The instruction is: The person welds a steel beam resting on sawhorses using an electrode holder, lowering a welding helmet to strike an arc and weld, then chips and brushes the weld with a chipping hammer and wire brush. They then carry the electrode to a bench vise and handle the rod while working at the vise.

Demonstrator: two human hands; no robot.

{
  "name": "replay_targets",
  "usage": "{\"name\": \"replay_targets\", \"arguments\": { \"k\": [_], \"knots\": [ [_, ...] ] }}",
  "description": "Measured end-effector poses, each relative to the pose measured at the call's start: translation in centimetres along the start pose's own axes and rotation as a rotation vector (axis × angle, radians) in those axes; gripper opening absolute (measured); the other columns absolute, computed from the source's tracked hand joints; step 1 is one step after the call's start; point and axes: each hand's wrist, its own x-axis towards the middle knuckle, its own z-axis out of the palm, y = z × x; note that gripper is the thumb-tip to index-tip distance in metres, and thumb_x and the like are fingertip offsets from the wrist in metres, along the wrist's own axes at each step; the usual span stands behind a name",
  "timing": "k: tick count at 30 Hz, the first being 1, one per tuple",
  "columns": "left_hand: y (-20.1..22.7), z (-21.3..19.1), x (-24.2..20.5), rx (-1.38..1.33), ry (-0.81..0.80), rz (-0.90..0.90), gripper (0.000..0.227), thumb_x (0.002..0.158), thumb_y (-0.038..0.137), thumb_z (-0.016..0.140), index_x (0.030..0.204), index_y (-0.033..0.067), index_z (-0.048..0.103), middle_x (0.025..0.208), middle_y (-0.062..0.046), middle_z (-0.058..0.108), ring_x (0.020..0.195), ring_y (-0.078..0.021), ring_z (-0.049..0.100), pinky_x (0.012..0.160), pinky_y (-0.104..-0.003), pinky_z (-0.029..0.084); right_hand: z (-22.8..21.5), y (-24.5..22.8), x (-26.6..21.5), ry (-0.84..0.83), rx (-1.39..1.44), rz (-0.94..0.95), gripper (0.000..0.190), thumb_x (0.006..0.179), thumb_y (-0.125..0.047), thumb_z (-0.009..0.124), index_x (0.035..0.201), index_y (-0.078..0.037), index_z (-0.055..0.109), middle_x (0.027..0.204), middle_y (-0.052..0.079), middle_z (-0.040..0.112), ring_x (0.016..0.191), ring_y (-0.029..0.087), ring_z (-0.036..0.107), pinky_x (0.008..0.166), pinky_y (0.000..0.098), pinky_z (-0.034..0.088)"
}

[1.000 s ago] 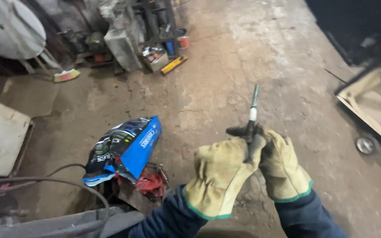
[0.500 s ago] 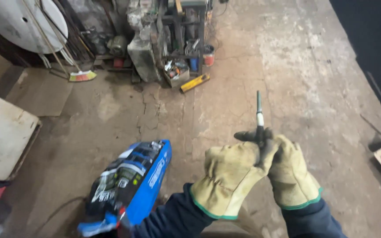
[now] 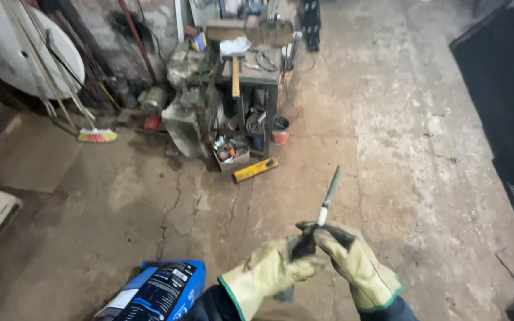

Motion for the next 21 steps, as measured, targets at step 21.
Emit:
{"name": "replay_targets", "arguments": {
  "k": [21],
  "knots": [
    [-17.9,-14.2,37.7,-1.048,0.030,-0.426,0.024,0.094,0.023,0.068,0.108,0.0045,0.074,0.089,-0.004,0.076,0.069,-0.0137,0.068,0.065,-0.031,0.059,-11.4,-1.8,43.3,-0.198,-0.425,-0.026,0.040,0.091,-0.030,0.060,0.127,-0.016,0.070,0.103,0.007,0.082,0.090,0.024,0.077,0.082,0.0332,0.058]
  ]
}}
